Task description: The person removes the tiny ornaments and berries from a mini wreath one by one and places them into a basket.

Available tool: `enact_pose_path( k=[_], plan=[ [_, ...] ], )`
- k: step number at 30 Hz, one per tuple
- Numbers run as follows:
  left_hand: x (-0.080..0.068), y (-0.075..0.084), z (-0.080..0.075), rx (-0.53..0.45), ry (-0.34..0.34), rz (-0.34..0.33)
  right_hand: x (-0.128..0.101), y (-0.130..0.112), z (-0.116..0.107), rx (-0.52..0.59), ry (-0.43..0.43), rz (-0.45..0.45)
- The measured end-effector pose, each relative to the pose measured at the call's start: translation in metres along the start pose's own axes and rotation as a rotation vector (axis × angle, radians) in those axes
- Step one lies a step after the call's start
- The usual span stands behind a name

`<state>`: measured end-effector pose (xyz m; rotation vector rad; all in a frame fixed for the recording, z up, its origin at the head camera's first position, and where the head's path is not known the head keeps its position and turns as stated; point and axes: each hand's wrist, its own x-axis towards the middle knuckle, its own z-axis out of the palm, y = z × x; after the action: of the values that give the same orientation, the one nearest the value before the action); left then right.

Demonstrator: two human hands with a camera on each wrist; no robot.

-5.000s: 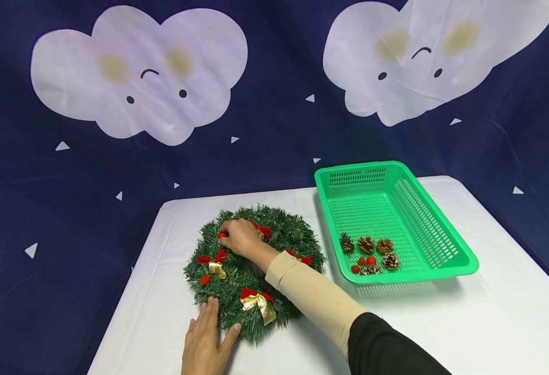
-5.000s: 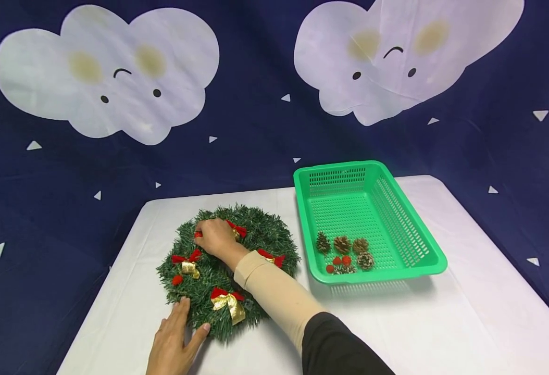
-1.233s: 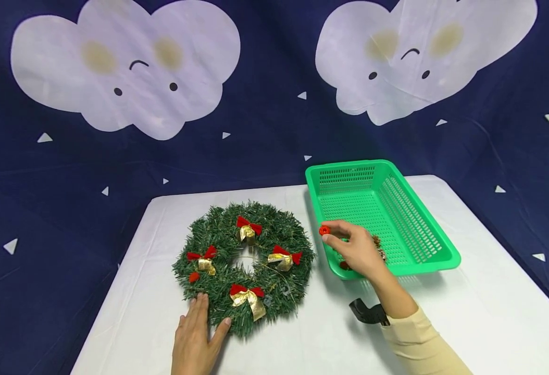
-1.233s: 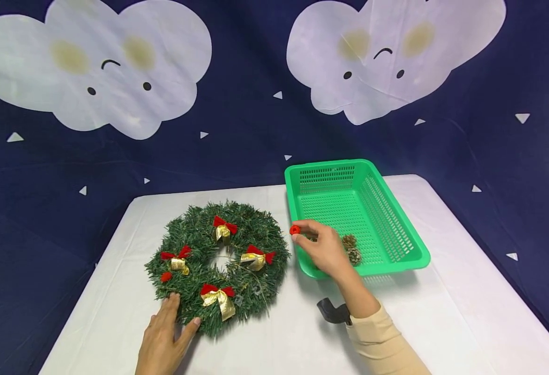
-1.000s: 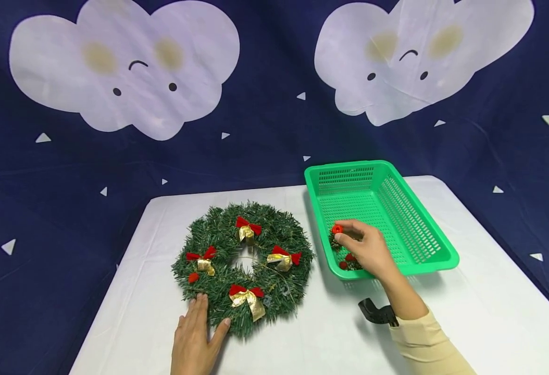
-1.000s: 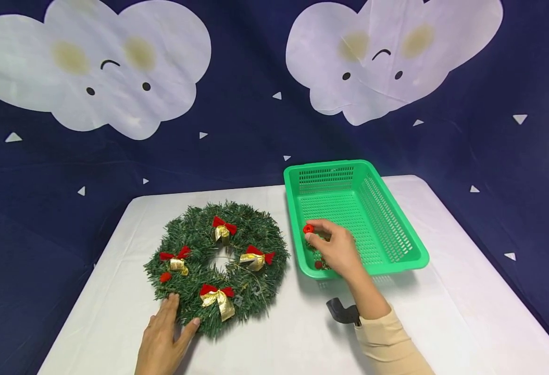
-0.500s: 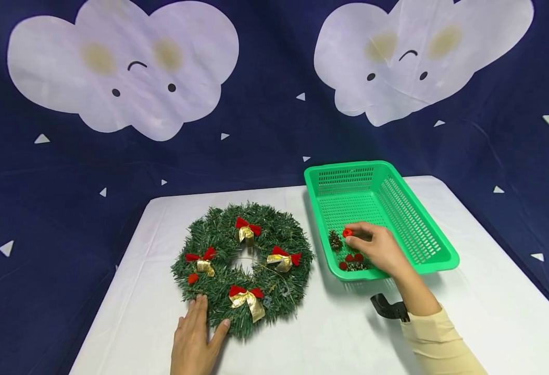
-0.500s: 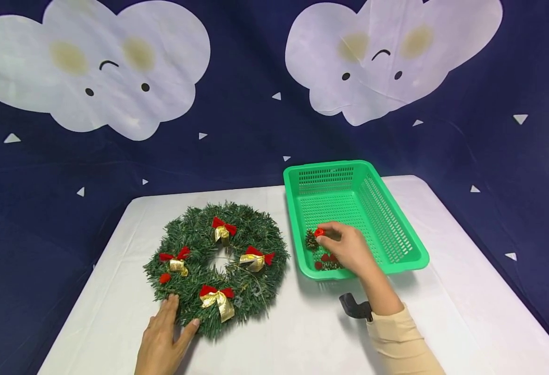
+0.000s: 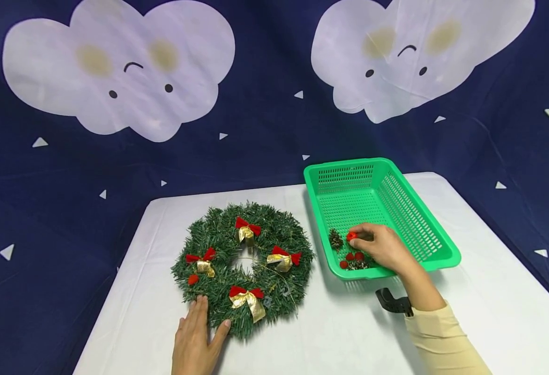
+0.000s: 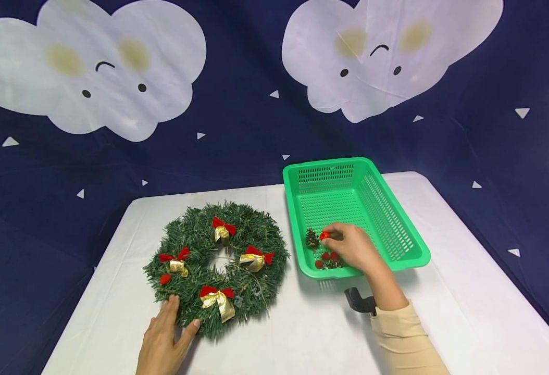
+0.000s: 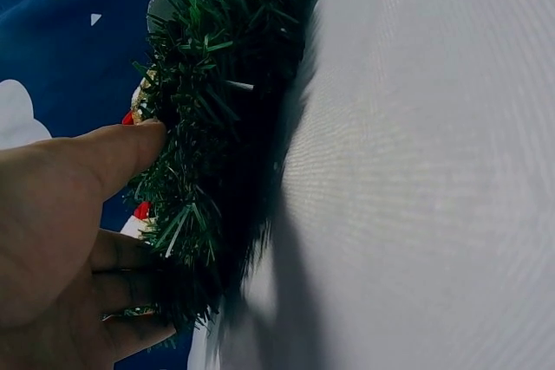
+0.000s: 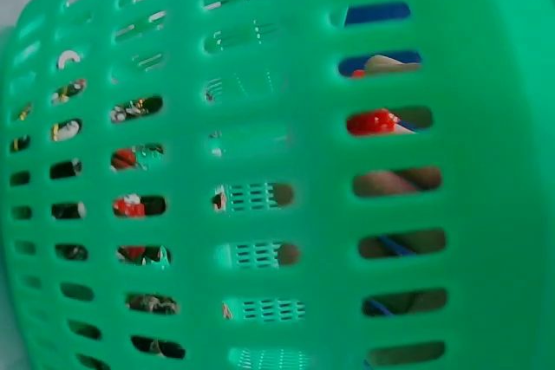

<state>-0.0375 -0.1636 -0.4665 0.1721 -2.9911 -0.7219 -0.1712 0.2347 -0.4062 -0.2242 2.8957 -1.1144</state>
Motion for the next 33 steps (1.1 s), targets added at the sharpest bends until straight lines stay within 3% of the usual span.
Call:
enact_pose_path(
  k=[11,33],
  plan=[
    [-0.0005,0.0003,-0.0005,-0.004,-0.012,-0.009,-0.0032,0.0019,-0.0065,-0.102,-0.011,-0.041],
    [-0.0008,0.0003,0.0008,0.003,0.03,0.02,-0.0053,0.0094,-0.0079,-0.156,-0.017,-0.031]
  ],
)
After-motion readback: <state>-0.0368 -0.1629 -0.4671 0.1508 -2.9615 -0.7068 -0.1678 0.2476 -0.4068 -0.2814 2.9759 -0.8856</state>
